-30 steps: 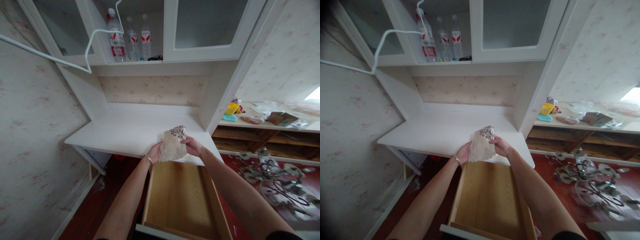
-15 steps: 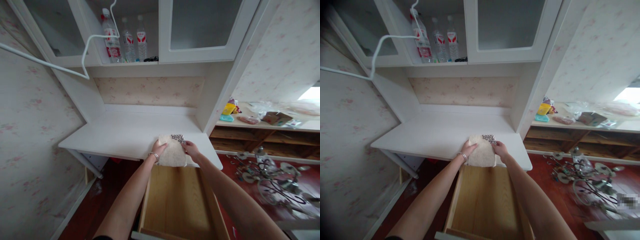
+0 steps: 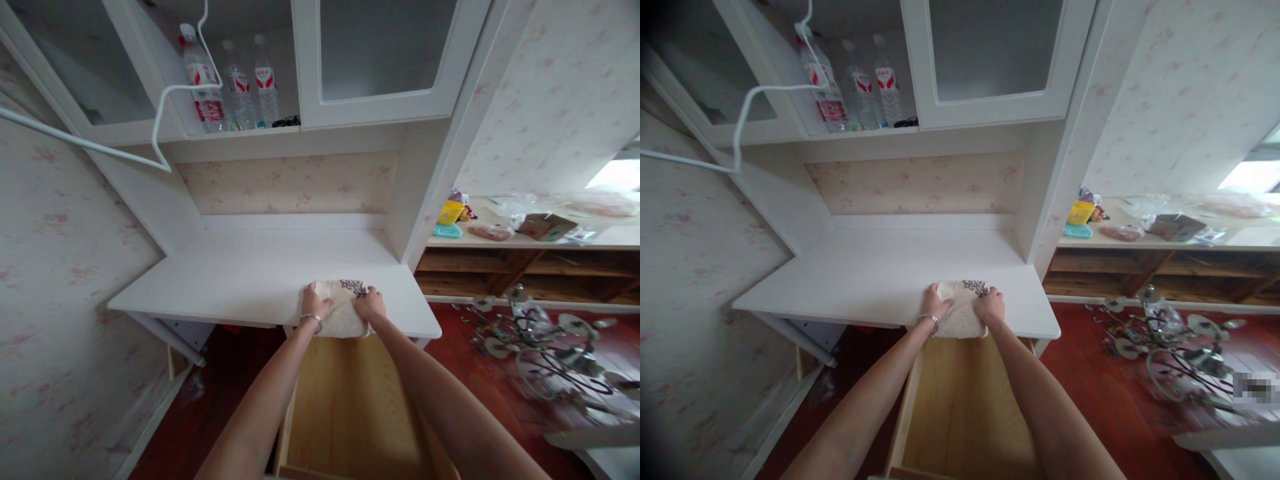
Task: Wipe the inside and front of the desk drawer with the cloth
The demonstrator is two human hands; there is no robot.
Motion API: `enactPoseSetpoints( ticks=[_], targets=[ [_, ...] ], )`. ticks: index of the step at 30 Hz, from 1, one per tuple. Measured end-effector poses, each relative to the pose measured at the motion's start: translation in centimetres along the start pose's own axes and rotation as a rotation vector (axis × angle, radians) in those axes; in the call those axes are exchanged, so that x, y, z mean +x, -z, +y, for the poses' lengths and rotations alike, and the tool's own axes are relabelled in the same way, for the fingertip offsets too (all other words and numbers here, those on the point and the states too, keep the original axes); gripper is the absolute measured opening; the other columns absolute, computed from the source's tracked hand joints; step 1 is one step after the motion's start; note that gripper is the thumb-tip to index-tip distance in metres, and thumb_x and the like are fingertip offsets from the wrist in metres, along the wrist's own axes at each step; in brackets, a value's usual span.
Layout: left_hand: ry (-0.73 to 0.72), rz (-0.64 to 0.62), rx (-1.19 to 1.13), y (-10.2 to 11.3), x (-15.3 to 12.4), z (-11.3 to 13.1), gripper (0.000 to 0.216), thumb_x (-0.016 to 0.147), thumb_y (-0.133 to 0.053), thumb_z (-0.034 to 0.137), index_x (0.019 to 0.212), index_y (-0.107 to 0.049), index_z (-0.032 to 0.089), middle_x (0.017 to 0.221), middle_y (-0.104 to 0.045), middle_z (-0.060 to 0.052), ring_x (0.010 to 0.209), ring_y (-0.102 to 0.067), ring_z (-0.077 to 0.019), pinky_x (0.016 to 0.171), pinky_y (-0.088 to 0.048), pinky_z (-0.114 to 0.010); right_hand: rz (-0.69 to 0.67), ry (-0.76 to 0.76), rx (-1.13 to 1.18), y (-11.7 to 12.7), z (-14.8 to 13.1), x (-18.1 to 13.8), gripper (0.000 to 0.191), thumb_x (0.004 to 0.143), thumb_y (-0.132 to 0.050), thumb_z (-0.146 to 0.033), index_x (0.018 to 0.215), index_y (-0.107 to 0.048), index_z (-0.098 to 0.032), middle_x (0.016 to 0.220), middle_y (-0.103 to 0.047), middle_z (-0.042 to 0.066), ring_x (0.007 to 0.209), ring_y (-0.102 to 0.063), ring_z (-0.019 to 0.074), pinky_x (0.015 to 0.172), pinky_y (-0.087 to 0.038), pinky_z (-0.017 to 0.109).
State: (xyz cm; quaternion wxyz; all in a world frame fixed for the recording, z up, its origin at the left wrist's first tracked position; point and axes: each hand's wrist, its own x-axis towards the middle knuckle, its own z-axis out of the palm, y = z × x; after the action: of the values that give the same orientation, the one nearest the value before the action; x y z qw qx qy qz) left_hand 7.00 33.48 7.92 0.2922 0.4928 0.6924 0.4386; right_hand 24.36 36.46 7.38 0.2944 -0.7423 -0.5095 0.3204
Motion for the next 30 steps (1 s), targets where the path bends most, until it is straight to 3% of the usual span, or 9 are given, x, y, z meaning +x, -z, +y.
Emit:
enactPoseSetpoints(
  ticks=[3, 6, 8, 12, 16, 19, 24, 27, 30],
  targets=[
    [-0.341, 0.026, 0.429, 0.8, -1.9, 1.1, 0.059, 0.075, -0.061, 0.033, 0.130, -0.042, 0.022, 0.129, -0.047, -0.011, 0.124, -0.039, -0.0256, 0.104, -0.029, -0.041, 0.049, 0.051, 0.047, 1.0, 0.7, -1.0, 0.053, 0.075, -0.050, -0.029, 0.125, -0.047, -0.011, 0.128, -0.047, 0.021, 0.114, -0.051, 0.0279, 0.097, -0.039, 0.038],
    [-0.710, -0.198, 0.688, 1.2, -3.9, 1.3, 0.067, 0.075, -0.055, 0.058, 0.132, -0.043, 0.025, 0.137, -0.040, -0.008, 0.130, -0.031, -0.0262, 0.110, -0.021, -0.043, 0.061, 0.085, 0.131, 2.3, 3.2, -3.2, 0.046, 0.079, -0.045, -0.035, 0.120, -0.050, -0.015, 0.119, -0.055, 0.013, 0.102, -0.057, 0.0211, 0.088, -0.045, 0.031],
    [-0.822, -0.332, 0.792, 1.0, -4.8, 0.8, 0.089, 0.065, -0.057, 0.072, 0.137, -0.037, 0.025, 0.147, -0.029, -0.009, 0.137, -0.017, -0.0314, 0.113, -0.010, -0.050, 0.010, 0.072, 0.320, 3.3, 5.9, -5.6, 0.044, 0.077, -0.047, -0.040, 0.115, -0.052, -0.018, 0.108, -0.061, 0.008, 0.086, -0.062, 0.0181, 0.074, -0.050, 0.029],
    [-0.745, -0.436, 0.940, -0.3, -4.8, -0.4, 0.096, 0.065, -0.064, 0.061, 0.144, -0.024, 0.024, 0.153, -0.017, -0.010, 0.139, -0.006, -0.0356, 0.109, -0.002, -0.060, 0.006, -0.030, 0.611, 6.2, 12.9, -11.5, 0.041, 0.069, -0.061, -0.044, 0.102, -0.058, -0.019, 0.084, -0.063, 0.001, 0.069, -0.059, 0.0152, 0.064, -0.049, 0.026],
    [-0.734, -0.447, 0.941, -1.1, -4.8, -0.5, 0.067, 0.072, -0.057, 0.020, 0.136, -0.036, 0.024, 0.147, -0.033, -0.007, 0.136, -0.022, -0.0286, 0.110, -0.017, -0.052, 0.174, -0.161, 0.581, 9.9, 20.1, -16.8, 0.048, 0.067, -0.063, -0.051, 0.102, -0.058, -0.018, 0.095, -0.064, 0.003, 0.079, -0.061, 0.0177, 0.071, -0.050, 0.027],
    [-0.822, -0.418, 0.898, -1.3, -6.4, 0.0, 0.058, 0.071, -0.051, 0.010, 0.128, -0.046, 0.020, 0.137, -0.047, -0.007, 0.131, -0.033, -0.0244, 0.111, -0.019, -0.047, 0.225, -0.163, 0.365, 11.2, 23.7, -19.6, 0.050, 0.071, -0.056, -0.055, 0.103, -0.056, -0.017, 0.103, -0.063, 0.009, 0.091, -0.061, 0.0222, 0.080, -0.049, 0.030],
    [-1.060, -0.426, 0.852, -3.2, -11.6, 0.7, 0.041, 0.077, -0.049, 0.018, 0.118, -0.054, 0.014, 0.139, -0.043, -0.013, 0.136, -0.023, -0.0237, 0.115, -0.002, -0.047, 0.092, -0.073, -0.035, 9.5, 24.8, -21.7, 0.062, 0.078, -0.043, -0.057, 0.124, -0.048, -0.016, 0.129, -0.052, 0.014, 0.118, -0.050, 0.0259, 0.098, -0.040, 0.036],
    [-1.139, -0.451, 0.864, -5.5, -14.3, 0.1, 0.040, 0.082, -0.045, 0.022, 0.120, -0.053, 0.012, 0.149, -0.027, -0.012, 0.140, -0.012, -0.0255, 0.115, 0.002, -0.049, -0.107, -0.202, -0.103, 9.1, 23.7, -22.0, 0.061, 0.085, -0.033, -0.051, 0.138, -0.035, -0.020, 0.126, -0.058, 0.009, 0.111, -0.057, 0.0215, 0.090, -0.044, 0.032],
    [-1.135, -0.509, 0.874, -8.4, -15.4, -1.8, 0.042, 0.083, -0.043, 0.022, 0.124, -0.050, 0.011, 0.151, -0.024, -0.013, 0.140, -0.014, -0.0265, 0.114, -0.002, -0.048, -0.209, -0.222, -0.175, 9.8, 22.5, -22.2, 0.052, 0.087, -0.031, -0.046, 0.131, -0.047, -0.024, 0.118, -0.064, 0.004, 0.109, -0.059, 0.0206, 0.083, -0.045, 0.027]
  ],
)
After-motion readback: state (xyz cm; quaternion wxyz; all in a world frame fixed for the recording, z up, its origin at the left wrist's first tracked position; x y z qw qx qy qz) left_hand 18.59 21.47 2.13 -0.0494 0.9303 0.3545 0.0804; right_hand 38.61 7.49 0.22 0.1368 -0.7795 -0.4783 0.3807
